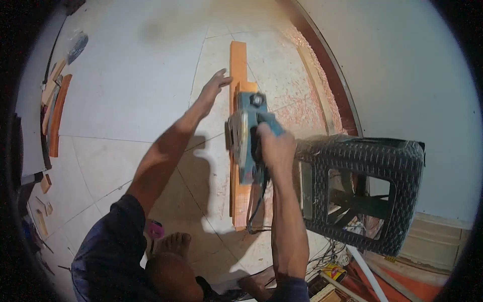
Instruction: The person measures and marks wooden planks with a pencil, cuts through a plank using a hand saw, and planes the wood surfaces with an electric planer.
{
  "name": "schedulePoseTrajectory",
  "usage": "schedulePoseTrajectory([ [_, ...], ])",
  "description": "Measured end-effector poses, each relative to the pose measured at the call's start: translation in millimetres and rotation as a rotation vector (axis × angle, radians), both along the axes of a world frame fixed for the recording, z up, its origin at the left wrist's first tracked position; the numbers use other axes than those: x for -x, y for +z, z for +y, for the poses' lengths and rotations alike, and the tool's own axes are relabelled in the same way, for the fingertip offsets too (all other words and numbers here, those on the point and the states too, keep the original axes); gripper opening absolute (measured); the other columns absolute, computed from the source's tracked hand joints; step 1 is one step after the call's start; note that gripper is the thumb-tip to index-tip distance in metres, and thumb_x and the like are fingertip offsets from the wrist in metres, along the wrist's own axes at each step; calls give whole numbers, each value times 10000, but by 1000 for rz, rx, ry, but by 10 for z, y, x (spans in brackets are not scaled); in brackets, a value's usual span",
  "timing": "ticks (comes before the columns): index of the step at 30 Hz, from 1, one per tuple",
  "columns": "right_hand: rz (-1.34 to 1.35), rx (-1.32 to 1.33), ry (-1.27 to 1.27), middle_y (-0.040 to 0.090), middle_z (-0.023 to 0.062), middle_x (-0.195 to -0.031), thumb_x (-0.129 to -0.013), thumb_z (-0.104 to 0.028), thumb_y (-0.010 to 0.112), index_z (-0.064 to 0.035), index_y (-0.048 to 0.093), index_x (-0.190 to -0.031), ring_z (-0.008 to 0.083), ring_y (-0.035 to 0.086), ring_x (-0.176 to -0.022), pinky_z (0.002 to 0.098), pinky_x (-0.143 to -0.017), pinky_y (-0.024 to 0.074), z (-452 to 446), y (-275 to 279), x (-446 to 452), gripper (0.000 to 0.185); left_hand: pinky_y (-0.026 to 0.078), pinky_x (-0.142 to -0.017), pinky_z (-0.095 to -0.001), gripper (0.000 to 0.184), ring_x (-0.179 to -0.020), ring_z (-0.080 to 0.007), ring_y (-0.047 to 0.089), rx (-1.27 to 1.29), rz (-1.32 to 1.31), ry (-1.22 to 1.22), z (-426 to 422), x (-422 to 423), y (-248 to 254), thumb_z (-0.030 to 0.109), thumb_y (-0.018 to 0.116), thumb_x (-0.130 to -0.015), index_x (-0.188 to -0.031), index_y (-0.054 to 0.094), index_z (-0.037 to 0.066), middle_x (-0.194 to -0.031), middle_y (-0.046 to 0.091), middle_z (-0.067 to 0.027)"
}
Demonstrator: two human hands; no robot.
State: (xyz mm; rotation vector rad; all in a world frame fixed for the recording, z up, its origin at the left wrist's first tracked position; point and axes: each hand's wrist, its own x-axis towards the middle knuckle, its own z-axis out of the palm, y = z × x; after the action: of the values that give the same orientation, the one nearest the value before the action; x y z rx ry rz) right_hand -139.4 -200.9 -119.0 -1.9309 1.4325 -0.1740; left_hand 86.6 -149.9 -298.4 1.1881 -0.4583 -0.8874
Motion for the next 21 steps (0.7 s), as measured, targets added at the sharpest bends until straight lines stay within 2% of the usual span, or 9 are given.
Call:
schedulePoseTrajectory([
  [2,-158,-42,16,694,177,-713,-765,-387,677,106,699,-786,253,684,-688,399,-665,521,-233,2,-415,494,312,-1192,-457,694,-1426,-339,426,85,70,339,166,193,-208,486,353,-1077,-1561,272,-5,-1485,508,-209],
  [7,-175,3,103,697,178,-715,-766,-348,663,77,705,-754,254,677,-656,386,-639,508,-816,-9,-1286,427,361,-1174,-410,588,-1391,-305,463,146,91,399,599,804,-462,373,394,-1082,-1491,364,-49,-1457,509,-237],
  [9,-304,-8,118,606,102,-622,-779,-230,649,13,632,-689,194,571,-520,341,-489,421,-883,2,-1479,259,370,-1169,-407,566,-1386,-303,470,119,74,394,684,939,-449,354,400,-1083,-1476,380,-52,-1442,517,-242],
  [11,-318,-47,127,603,104,-621,-782,-229,649,13,631,-687,197,568,-520,346,-493,426,-835,64,-1471,261,378,-1164,-405,544,-1381,-302,476,92,50,388,728,941,-442,336,407,-1083,-1462,397,-55,-1426,526,-247],
  [13,-330,-86,123,600,106,-621,-784,-229,650,14,630,-684,200,566,-519,350,-497,430,-770,89,-1344,263,393,-1154,-397,534,-1358,-299,497,163,119,391,782,913,-438,326,438,-1077,-1449,412,-56,-1397,550,-229],
  [16,-184,-99,140,675,162,-713,-771,-347,653,115,681,-803,232,660,-654,382,-624,502,-517,34,-830,464,396,-1149,-399,520,-1350,-297,504,176,104,359,810,883,-395,314,456,-1074,-1444,423,-51,-1389,557,-227],
  [19,-51,-38,131,690,145,-734,-826,-379,658,89,697,-866,220,667,-689,405,-669,523,76,149,43,471,391,-1150,-391,523,-1352,-283,503,154,108,352,758,868,-491,322,467,-1073,-1443,435,-46,-1390,562,-214],
  [20,-7,-113,72,685,141,-733,-827,-366,659,97,683,-867,208,663,-709,403,-683,525,362,290,307,466,391,-1150,-391,523,-1352,-283,503,161,113,344,737,860,-434,322,467,-1073,-1443,435,-46,-1390,562,-214],
  [21,-45,-77,33,679,133,-722,-822,-355,665,81,694,-886,199,660,-721,394,-678,520,593,269,630,442,389,-1149,-386,528,-1357,-274,500,62,46,318,713,820,-334,325,479,-1069,-1445,437,-45,-1396,563,-202],
])
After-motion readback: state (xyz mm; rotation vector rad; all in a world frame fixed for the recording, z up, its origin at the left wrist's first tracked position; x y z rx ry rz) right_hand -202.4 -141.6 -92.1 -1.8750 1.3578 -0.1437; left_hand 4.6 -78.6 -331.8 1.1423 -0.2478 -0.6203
